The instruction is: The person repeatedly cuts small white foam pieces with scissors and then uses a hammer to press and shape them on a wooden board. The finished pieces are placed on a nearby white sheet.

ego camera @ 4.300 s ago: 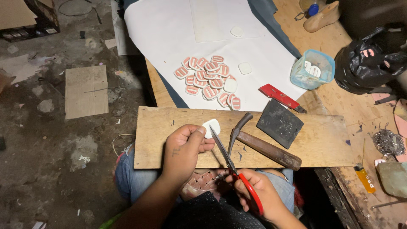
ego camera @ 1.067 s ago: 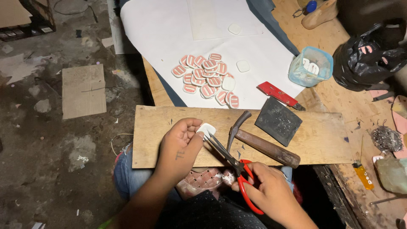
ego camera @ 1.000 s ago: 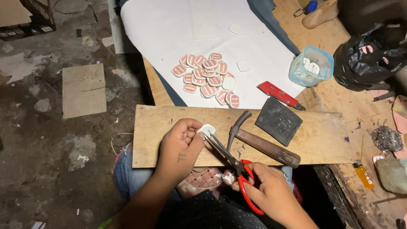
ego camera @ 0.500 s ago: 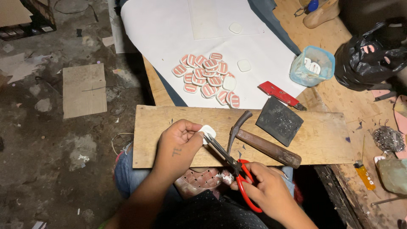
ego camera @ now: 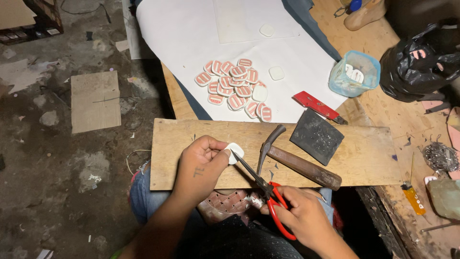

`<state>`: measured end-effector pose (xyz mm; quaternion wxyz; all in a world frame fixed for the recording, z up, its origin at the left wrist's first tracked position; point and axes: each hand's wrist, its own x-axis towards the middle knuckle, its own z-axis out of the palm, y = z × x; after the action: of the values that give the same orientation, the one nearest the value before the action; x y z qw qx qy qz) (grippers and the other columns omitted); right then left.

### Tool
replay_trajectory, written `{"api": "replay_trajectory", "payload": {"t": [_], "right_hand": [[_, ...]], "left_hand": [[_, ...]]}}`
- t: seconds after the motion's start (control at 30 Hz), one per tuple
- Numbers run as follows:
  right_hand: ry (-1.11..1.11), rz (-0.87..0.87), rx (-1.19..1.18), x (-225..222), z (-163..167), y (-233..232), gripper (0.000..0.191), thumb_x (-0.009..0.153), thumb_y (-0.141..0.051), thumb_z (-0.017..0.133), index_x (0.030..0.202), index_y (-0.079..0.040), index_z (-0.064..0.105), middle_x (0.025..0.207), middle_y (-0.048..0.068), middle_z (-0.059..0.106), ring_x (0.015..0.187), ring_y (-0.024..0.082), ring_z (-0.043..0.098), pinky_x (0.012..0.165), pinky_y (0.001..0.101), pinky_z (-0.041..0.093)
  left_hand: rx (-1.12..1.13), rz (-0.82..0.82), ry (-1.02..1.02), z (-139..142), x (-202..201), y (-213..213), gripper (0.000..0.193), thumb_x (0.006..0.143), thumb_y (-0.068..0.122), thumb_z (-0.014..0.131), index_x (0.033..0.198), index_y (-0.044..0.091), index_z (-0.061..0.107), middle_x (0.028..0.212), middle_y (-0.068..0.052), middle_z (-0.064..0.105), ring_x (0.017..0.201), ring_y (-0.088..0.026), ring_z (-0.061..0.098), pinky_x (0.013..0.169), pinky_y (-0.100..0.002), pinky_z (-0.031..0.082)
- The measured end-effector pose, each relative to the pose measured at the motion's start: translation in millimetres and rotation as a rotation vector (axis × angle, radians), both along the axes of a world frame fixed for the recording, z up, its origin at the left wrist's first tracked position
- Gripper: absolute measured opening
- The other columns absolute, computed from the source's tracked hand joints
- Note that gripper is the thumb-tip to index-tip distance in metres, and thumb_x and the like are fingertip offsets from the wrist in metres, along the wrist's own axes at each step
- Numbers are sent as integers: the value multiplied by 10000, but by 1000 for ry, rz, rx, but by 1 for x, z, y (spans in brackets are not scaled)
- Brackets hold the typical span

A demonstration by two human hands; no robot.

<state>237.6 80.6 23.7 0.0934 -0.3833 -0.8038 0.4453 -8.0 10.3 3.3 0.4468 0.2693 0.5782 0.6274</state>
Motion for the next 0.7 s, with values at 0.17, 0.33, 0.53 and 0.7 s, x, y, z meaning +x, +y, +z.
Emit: {"api": "replay_trajectory", "payload": {"t": [0.17,0.33,0.53,0.7], "right_hand": [[-87,40,169,4,2,2,250,755,-209,799,950,-63,740,766,117,768,708,282,745,656,361,574],[-264,-201,391,29,17,25,447,705,-321,839,1056,-74,715,834,140,729,762,292,729,701,381,570],[-368,-324,607,45,8,100,481,811,-308,797,1196,-37,701,1019,188,723,943,362,694,826,449,537],[-371,-291,636,46,-9,121,491,828,-317,787,1195,-4,695,1071,212,713,1004,390,676,863,465,529]], "left_hand": [[75,61,-49,-3,3,3,181,943,-7,624,1106,-84,609,952,-146,728,845,-130,694,766,-246,561],[0,126,-28,-3,-9,1,390,907,-11,567,1292,41,538,1086,-96,672,795,-126,664,706,-251,577],[11,73,-139,-10,0,1,269,944,15,592,1199,-62,552,1035,-130,705,840,-147,700,702,-262,562],[-86,34,-77,-12,3,-2,276,929,40,616,1196,-31,622,1006,-113,764,869,-133,699,706,-249,522]]}}
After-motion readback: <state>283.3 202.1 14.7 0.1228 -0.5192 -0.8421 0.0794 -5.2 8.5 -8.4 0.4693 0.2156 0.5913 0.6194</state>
